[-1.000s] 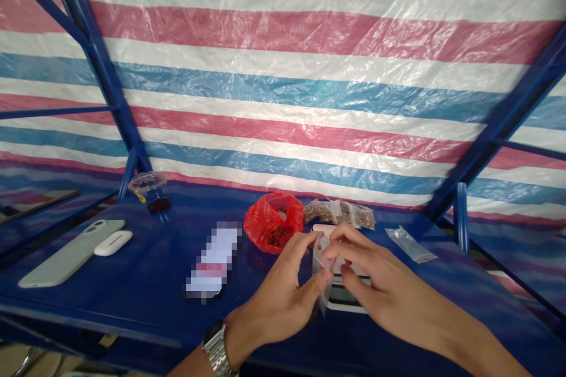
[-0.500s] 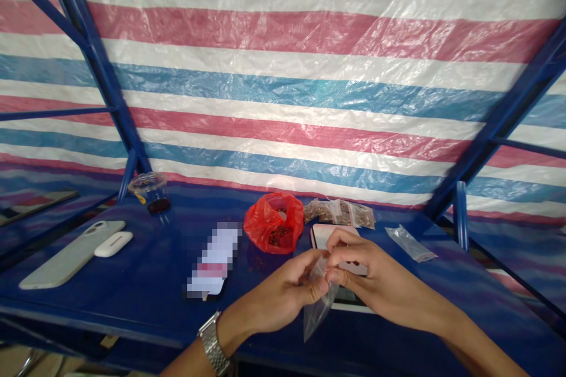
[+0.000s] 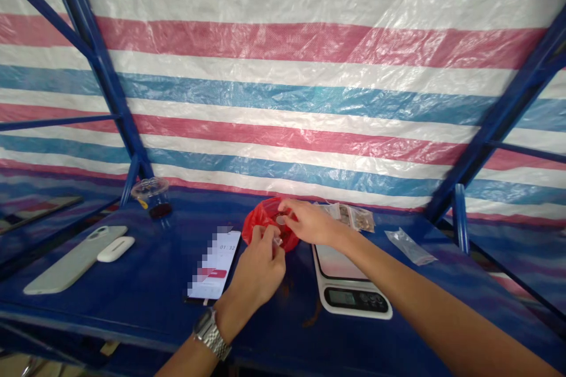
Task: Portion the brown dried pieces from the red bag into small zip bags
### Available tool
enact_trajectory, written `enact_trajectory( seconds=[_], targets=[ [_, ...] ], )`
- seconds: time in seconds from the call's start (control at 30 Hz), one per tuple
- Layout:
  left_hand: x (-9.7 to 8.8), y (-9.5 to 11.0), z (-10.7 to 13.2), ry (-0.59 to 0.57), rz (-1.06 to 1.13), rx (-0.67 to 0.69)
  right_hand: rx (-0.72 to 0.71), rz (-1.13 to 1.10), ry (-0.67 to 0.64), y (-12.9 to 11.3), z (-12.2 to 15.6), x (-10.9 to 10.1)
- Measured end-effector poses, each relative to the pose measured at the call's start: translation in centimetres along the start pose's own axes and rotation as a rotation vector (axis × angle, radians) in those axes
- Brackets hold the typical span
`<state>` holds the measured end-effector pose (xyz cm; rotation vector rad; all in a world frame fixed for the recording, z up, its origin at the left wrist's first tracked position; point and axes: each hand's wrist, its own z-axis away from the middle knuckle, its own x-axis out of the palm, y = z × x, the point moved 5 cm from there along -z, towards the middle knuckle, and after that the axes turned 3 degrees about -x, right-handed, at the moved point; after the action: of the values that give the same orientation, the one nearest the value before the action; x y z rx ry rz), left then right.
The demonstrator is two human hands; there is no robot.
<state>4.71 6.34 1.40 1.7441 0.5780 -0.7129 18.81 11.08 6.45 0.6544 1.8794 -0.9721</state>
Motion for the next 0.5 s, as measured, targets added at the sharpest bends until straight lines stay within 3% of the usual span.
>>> enact_trajectory(
  seconds=[0.1, 0.2, 0.33, 0.5],
  targets=[
    [0.6, -1.0, -0.4, 0.000, -0.211, -0.090, 0.081, 0.286, -0.213, 1.7, -0.8, 2.1],
    [0.9, -1.6, -0.9, 0.002, -0.311, -0.120, 0.095, 0.441, -0.343, 2.5, -0.2, 2.7],
    [0.9, -1.6, -1.3, 0.019, -0.307, -0.069, 0.061, 0.444, -0.310, 2.5, 0.5, 2.5],
    [1.5, -1.4, -1.1, -0.026, -0.319, -0.008, -0.148, 0.342, -0.197, 0.9, 0.1, 2.9]
  ],
)
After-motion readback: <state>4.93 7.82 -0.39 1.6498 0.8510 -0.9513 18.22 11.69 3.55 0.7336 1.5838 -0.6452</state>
